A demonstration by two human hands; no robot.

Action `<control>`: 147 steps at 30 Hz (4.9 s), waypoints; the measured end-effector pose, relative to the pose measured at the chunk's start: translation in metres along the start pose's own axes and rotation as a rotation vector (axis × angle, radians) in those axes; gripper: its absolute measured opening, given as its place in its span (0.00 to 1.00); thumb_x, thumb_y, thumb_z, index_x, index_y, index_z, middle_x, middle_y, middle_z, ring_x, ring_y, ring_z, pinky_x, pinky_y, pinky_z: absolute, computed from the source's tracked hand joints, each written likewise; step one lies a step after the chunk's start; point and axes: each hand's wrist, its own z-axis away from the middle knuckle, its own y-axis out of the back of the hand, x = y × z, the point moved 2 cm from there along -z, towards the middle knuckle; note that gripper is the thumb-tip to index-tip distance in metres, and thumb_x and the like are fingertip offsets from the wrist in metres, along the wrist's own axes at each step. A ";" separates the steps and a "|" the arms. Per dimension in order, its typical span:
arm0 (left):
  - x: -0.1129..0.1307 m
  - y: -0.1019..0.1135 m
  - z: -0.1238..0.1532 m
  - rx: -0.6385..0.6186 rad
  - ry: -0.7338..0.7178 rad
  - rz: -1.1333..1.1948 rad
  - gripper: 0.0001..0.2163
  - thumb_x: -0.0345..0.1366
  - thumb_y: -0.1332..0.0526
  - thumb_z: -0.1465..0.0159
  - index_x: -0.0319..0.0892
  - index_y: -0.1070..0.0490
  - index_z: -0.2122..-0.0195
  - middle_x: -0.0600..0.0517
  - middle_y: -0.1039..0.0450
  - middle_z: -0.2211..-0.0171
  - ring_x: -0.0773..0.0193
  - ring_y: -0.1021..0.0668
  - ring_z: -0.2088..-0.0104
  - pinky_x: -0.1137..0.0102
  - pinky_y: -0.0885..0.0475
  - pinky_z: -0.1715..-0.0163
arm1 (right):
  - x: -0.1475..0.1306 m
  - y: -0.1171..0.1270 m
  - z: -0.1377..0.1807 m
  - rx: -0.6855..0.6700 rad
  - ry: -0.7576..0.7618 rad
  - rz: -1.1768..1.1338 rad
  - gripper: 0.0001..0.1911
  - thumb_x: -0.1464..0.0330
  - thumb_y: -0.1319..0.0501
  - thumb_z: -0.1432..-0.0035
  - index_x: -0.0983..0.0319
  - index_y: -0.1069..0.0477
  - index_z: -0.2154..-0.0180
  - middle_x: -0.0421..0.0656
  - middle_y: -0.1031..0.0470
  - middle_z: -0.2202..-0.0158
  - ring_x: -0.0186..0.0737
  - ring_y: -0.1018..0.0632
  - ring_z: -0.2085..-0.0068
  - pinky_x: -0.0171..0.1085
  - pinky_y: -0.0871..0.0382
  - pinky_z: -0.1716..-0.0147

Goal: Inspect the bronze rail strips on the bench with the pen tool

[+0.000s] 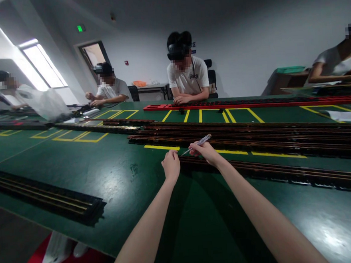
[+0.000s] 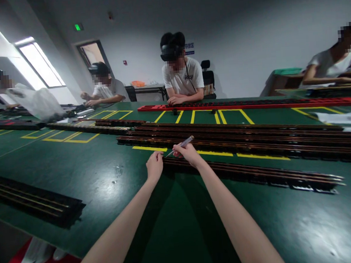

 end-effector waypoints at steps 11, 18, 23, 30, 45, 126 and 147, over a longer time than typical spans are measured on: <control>0.001 0.002 0.001 -0.005 0.035 0.072 0.12 0.29 0.52 0.35 0.43 0.28 0.62 0.48 0.24 0.56 0.59 0.23 0.55 0.62 0.35 0.48 | 0.001 0.002 0.001 0.008 0.030 -0.069 0.15 0.59 0.32 0.55 0.64 0.29 0.77 0.38 0.30 0.82 0.31 0.29 0.77 0.33 0.35 0.73; 0.002 0.005 -0.003 -0.033 0.023 0.031 0.13 0.29 0.52 0.36 0.44 0.28 0.63 0.48 0.23 0.57 0.57 0.23 0.54 0.59 0.35 0.49 | 0.002 0.002 -0.001 -0.019 0.023 -0.071 0.17 0.57 0.31 0.58 0.64 0.28 0.76 0.39 0.29 0.80 0.32 0.28 0.75 0.34 0.33 0.71; 0.003 0.005 -0.007 -0.052 -0.002 -0.008 0.14 0.29 0.53 0.37 0.44 0.27 0.64 0.48 0.23 0.56 0.56 0.23 0.54 0.58 0.35 0.49 | 0.004 0.001 -0.002 -0.022 0.036 -0.057 0.18 0.55 0.31 0.59 0.63 0.29 0.77 0.39 0.29 0.80 0.32 0.28 0.75 0.35 0.34 0.71; 0.000 0.002 -0.009 -0.045 -0.008 -0.007 0.14 0.29 0.52 0.37 0.45 0.27 0.64 0.49 0.23 0.56 0.56 0.23 0.54 0.56 0.35 0.49 | 0.004 0.001 -0.006 -0.031 0.016 -0.074 0.17 0.56 0.30 0.60 0.63 0.29 0.77 0.39 0.29 0.81 0.32 0.29 0.76 0.34 0.34 0.72; -0.001 0.001 -0.013 -0.053 -0.098 0.114 0.14 0.25 0.50 0.38 0.45 0.27 0.65 0.54 0.21 0.66 0.64 0.21 0.62 0.67 0.29 0.57 | -0.008 0.011 -0.001 -0.081 0.056 0.064 0.12 0.60 0.32 0.54 0.63 0.27 0.75 0.40 0.26 0.80 0.33 0.27 0.75 0.35 0.32 0.69; 0.017 -0.008 0.020 -0.019 -0.785 -0.393 0.17 0.47 0.40 0.41 0.38 0.25 0.60 0.44 0.22 0.62 0.52 0.23 0.59 0.51 0.41 0.47 | -0.010 0.045 0.023 -0.009 0.131 0.168 0.18 0.54 0.34 0.53 0.62 0.29 0.75 0.40 0.26 0.79 0.35 0.26 0.74 0.37 0.31 0.68; 0.018 -0.010 0.020 -0.066 -0.741 -0.409 0.13 0.32 0.41 0.41 0.39 0.27 0.56 0.45 0.23 0.56 0.53 0.24 0.54 0.56 0.35 0.49 | -0.012 0.050 0.021 -0.024 0.142 0.192 0.18 0.53 0.35 0.53 0.63 0.28 0.75 0.41 0.25 0.79 0.36 0.26 0.75 0.37 0.31 0.69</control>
